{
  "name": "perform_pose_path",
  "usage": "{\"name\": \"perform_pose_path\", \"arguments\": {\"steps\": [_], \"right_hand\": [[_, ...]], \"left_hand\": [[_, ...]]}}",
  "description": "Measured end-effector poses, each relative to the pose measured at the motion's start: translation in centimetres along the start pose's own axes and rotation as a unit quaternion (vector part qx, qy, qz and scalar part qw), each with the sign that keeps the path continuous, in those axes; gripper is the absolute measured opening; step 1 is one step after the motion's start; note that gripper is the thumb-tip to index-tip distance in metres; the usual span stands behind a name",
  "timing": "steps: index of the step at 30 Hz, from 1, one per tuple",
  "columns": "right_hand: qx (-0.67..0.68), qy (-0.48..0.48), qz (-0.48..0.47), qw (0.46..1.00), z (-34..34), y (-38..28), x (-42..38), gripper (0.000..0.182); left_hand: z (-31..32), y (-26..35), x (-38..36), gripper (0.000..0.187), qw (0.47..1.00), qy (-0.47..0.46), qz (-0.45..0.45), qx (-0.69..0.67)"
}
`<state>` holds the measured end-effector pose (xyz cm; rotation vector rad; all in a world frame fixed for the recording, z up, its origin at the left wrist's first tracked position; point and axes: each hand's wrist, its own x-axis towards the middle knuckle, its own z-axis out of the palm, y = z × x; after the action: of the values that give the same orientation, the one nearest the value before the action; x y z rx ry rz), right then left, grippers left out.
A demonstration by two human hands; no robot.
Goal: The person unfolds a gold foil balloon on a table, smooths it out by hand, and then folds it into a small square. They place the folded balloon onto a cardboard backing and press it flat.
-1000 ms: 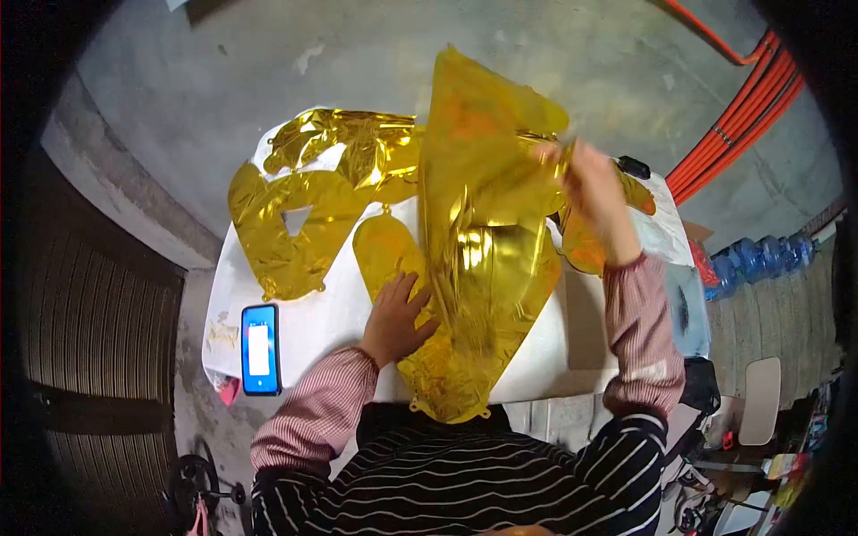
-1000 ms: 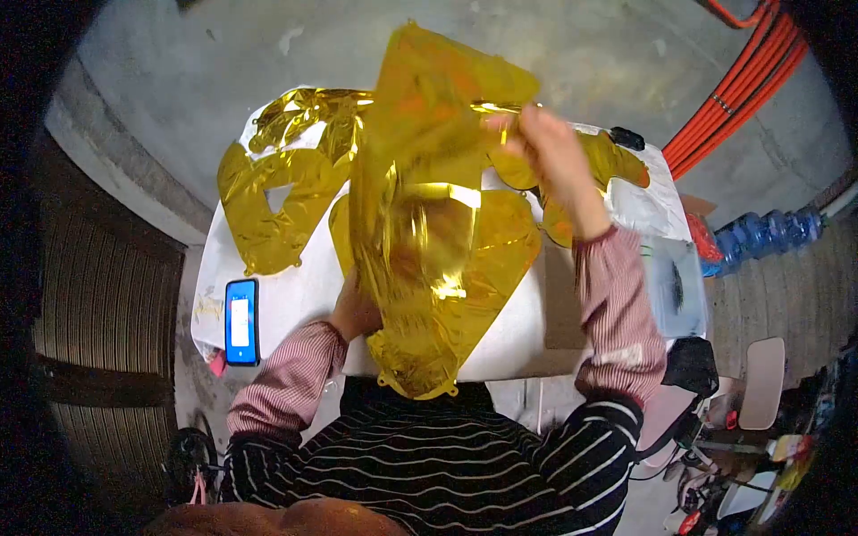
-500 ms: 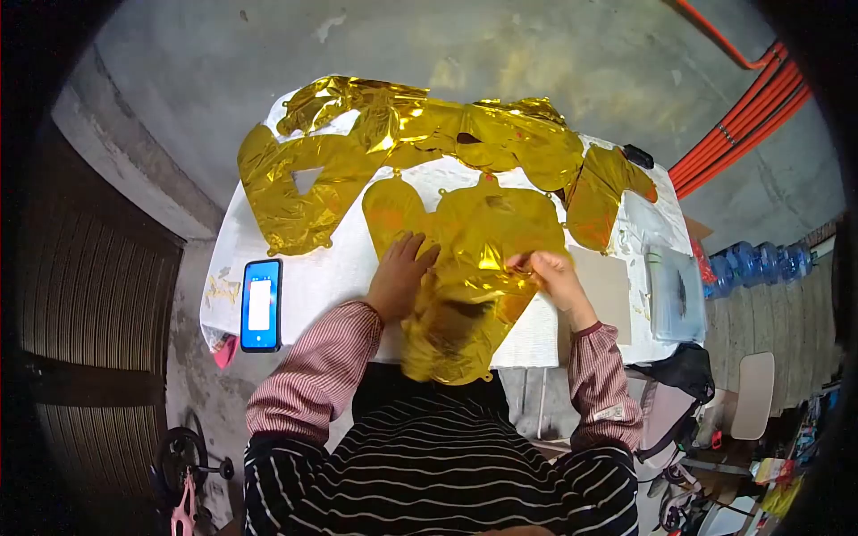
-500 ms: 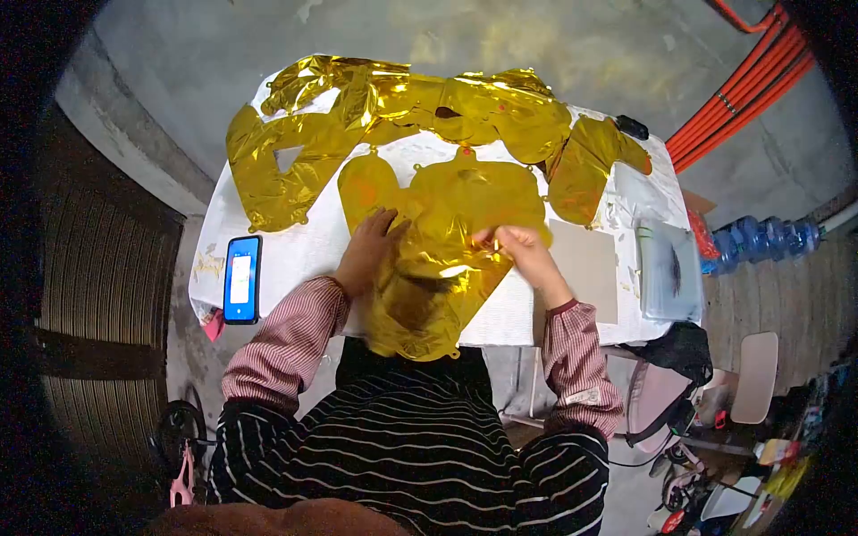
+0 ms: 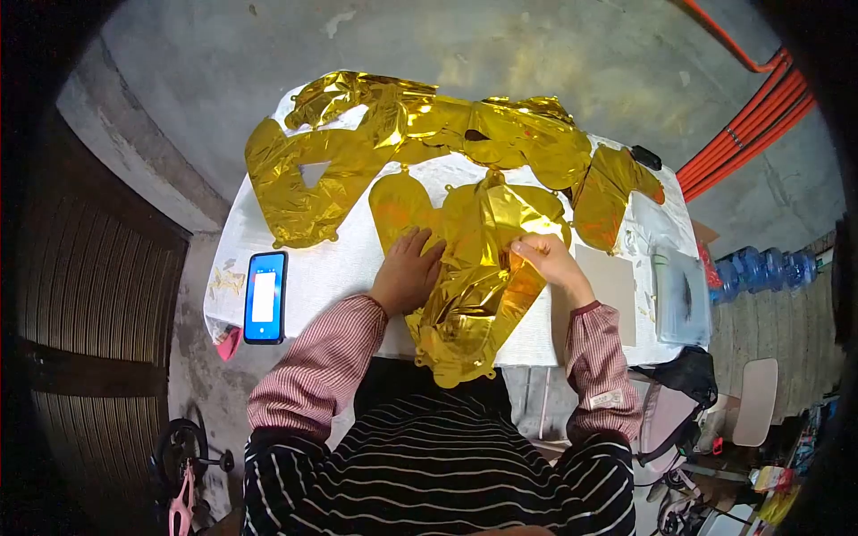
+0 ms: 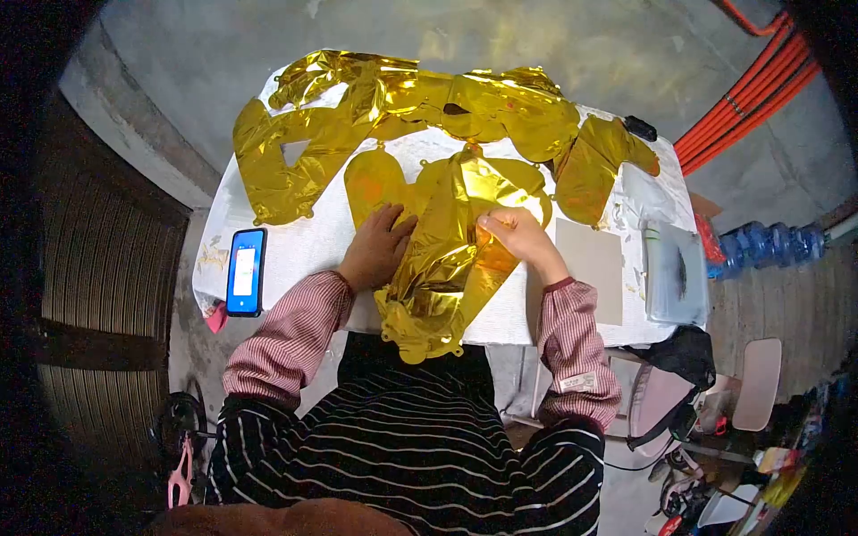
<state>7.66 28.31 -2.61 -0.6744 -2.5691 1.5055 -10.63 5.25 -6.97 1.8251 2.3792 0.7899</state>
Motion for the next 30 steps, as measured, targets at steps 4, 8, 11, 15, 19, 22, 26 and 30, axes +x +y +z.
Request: {"name": "perform_pose_path", "arguments": {"steps": [4,8,11,15,19,22,26,30], "right_hand": [[-0.019,0.008,-0.047,0.999,-1.2,-2.6,0.1,0.028],[-0.129,-0.028,-0.012,0.991,-1.3,-3.9,0.9,0.028],[-0.16,-0.072,-0.082,0.981,-0.3,-4.1,1.3,0.024],[-0.162,-0.063,-0.105,0.979,-0.4,-4.2,1.6,0.02],[-0.202,-0.084,-0.078,0.973,-1.0,-5.8,1.1,0.019],[-0.198,-0.081,-0.09,0.973,-0.6,-5.9,0.6,0.019],[-0.173,-0.056,-0.102,0.978,0.6,-5.1,-0.1,0.02],[-0.139,-0.018,-0.101,0.985,1.5,-4.3,-1.2,0.021]], "left_hand": [[0.1,-0.3,-0.1,0.038,1.0,0.009,0.005,-0.014],[0.1,-0.4,0.0,0.04,1.0,0.018,0.008,-0.02],[0.2,-0.3,0.2,0.041,0.999,0.024,0.022,-0.01],[0.4,-0.4,0.1,0.046,0.998,0.049,0.046,0.005],[0.3,-0.2,-0.1,0.049,0.998,0.047,0.04,0.021],[0.1,0.0,-0.1,0.05,0.998,0.042,0.033,0.011],[0.5,-0.4,0.1,0.052,0.999,0.029,0.028,0.023],[0.6,-0.4,-0.1,0.054,0.999,0.03,0.025,0.025]]}}
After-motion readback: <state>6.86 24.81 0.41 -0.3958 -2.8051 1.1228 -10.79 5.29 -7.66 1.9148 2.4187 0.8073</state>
